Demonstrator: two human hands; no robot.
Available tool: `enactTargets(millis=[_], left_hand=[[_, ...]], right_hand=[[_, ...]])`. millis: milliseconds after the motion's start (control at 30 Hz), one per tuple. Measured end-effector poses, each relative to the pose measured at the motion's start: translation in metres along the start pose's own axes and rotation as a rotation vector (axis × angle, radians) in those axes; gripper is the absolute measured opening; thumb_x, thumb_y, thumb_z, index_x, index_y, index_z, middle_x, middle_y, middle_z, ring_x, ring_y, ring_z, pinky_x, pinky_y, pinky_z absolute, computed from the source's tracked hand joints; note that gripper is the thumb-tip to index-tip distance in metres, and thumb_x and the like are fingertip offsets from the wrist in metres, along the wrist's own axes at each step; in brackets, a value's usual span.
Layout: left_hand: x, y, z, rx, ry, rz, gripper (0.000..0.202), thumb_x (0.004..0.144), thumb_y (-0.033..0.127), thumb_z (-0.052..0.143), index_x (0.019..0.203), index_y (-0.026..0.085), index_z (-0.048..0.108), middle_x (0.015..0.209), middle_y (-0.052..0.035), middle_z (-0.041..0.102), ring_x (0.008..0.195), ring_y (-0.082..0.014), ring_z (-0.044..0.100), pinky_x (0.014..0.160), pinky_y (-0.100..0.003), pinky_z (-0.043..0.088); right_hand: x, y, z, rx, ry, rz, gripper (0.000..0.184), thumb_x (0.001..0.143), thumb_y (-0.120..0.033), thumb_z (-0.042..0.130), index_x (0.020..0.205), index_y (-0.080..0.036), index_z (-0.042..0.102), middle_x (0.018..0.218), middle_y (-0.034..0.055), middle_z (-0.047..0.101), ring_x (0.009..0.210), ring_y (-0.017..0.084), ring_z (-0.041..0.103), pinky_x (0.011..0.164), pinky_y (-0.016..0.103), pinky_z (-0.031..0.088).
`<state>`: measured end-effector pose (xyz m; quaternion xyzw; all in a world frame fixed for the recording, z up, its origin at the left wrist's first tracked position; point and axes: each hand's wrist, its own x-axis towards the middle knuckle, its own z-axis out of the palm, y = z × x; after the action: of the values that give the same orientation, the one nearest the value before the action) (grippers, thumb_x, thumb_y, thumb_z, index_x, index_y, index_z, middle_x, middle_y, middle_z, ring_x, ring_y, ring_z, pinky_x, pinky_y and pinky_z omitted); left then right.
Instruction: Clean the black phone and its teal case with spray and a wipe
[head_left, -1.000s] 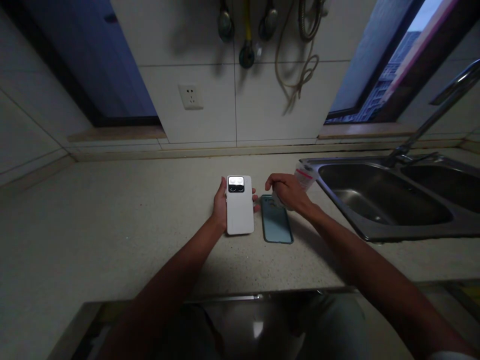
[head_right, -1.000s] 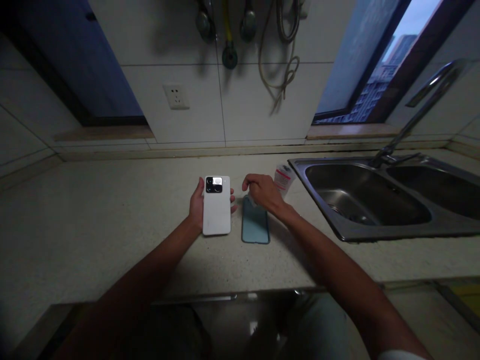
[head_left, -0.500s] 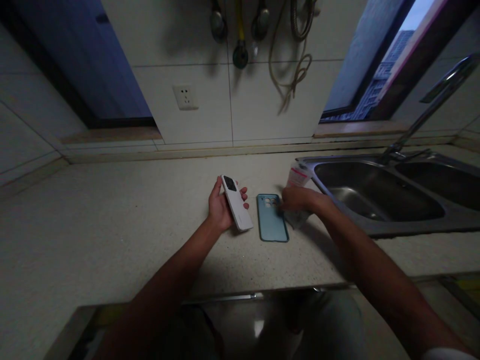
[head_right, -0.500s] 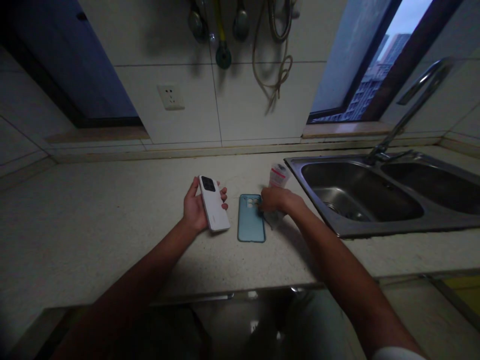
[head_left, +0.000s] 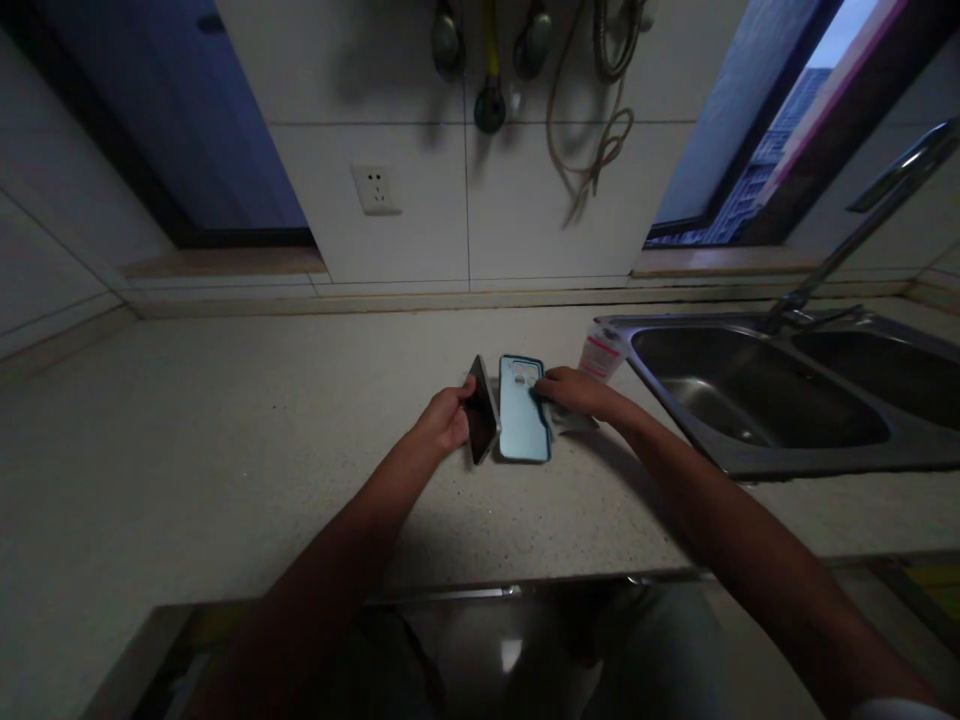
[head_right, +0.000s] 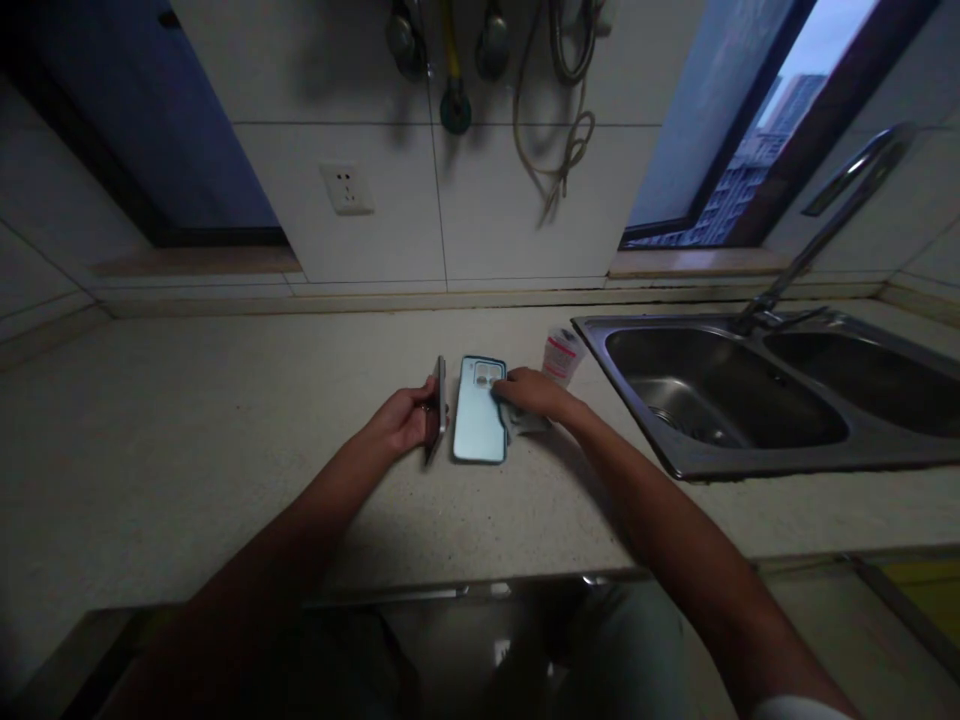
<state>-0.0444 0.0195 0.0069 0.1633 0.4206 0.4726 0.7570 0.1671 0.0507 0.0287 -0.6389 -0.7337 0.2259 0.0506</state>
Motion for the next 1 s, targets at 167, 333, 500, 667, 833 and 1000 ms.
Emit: enactTargets(millis=[167, 333, 500, 667, 833, 1000], left_hand=[[0.009, -0.003, -0.007, 0.136, 0.013, 0.318, 0.027, 0.069, 0.019, 0.085, 0.081, 0.014, 0.062, 0.076, -0.0073, 0.07, 0.067, -0.0174, 0.066, 0.071, -0.032, 0.055], [0.01, -0.001, -0.007, 0.185, 0.135, 0.476, 0.044, 0.058, 0.027, 0.089, 0.086, 0.018, 0.057, 0.078, -0.0046, 0.069, 0.069, -0.0187, 0.066, 0.068, -0.034, 0.055], [0.009, -0.003, -0.006, 0.306, 0.151, 0.616, 0.051, 0.054, 0.037, 0.089, 0.09, 0.02, 0.057, 0.079, -0.0016, 0.068, 0.068, -0.0182, 0.065, 0.064, -0.031, 0.052], [0.009, -0.005, -0.006, 0.371, 0.21, 0.677, 0.043, 0.057, 0.033, 0.085, 0.088, 0.02, 0.058, 0.077, -0.0003, 0.067, 0.066, -0.0162, 0.062, 0.062, -0.027, 0.048], [0.007, -0.006, -0.003, 0.351, 0.24, 0.727, 0.038, 0.06, 0.031, 0.085, 0.086, 0.021, 0.059, 0.076, 0.0003, 0.067, 0.066, -0.0155, 0.061, 0.062, -0.025, 0.047], [0.004, -0.01, 0.0, 0.374, 0.16, 0.787, 0.031, 0.066, 0.033, 0.083, 0.089, 0.019, 0.068, 0.088, -0.0028, 0.071, 0.079, -0.0164, 0.063, 0.071, -0.025, 0.049]], right_hand=[[-0.001, -0.003, 0.007, 0.376, 0.09, -0.022, 0.021, 0.086, -0.031, 0.052, 0.076, -0.015, 0.062, 0.079, 0.0065, 0.068, 0.069, 0.017, 0.058, 0.059, 0.025, 0.038], [-0.003, -0.006, 0.005, 0.519, 0.104, -0.053, 0.022, 0.079, -0.036, 0.055, 0.068, -0.017, 0.058, 0.064, -0.0003, 0.055, 0.061, 0.014, 0.048, 0.055, 0.026, 0.031], [-0.005, -0.008, 0.002, 0.55, 0.075, -0.114, 0.034, 0.074, -0.051, 0.059, 0.068, -0.017, 0.059, 0.058, -0.0036, 0.049, 0.055, 0.011, 0.04, 0.053, 0.026, 0.026], [-0.004, -0.01, 0.01, 0.643, -0.021, -0.278, 0.041, 0.073, -0.06, 0.061, 0.067, -0.02, 0.052, 0.057, -0.0069, 0.042, 0.052, 0.009, 0.034, 0.052, 0.025, 0.024], [-0.006, -0.018, 0.024, 0.755, -0.121, -0.324, 0.046, 0.072, -0.063, 0.064, 0.074, -0.019, 0.054, 0.061, -0.0064, 0.045, 0.055, 0.009, 0.037, 0.053, 0.025, 0.027], [-0.003, -0.023, 0.036, 0.866, -0.091, -0.352, 0.048, 0.069, -0.064, 0.068, 0.071, -0.02, 0.051, 0.061, -0.0062, 0.044, 0.057, 0.01, 0.038, 0.055, 0.025, 0.03]])
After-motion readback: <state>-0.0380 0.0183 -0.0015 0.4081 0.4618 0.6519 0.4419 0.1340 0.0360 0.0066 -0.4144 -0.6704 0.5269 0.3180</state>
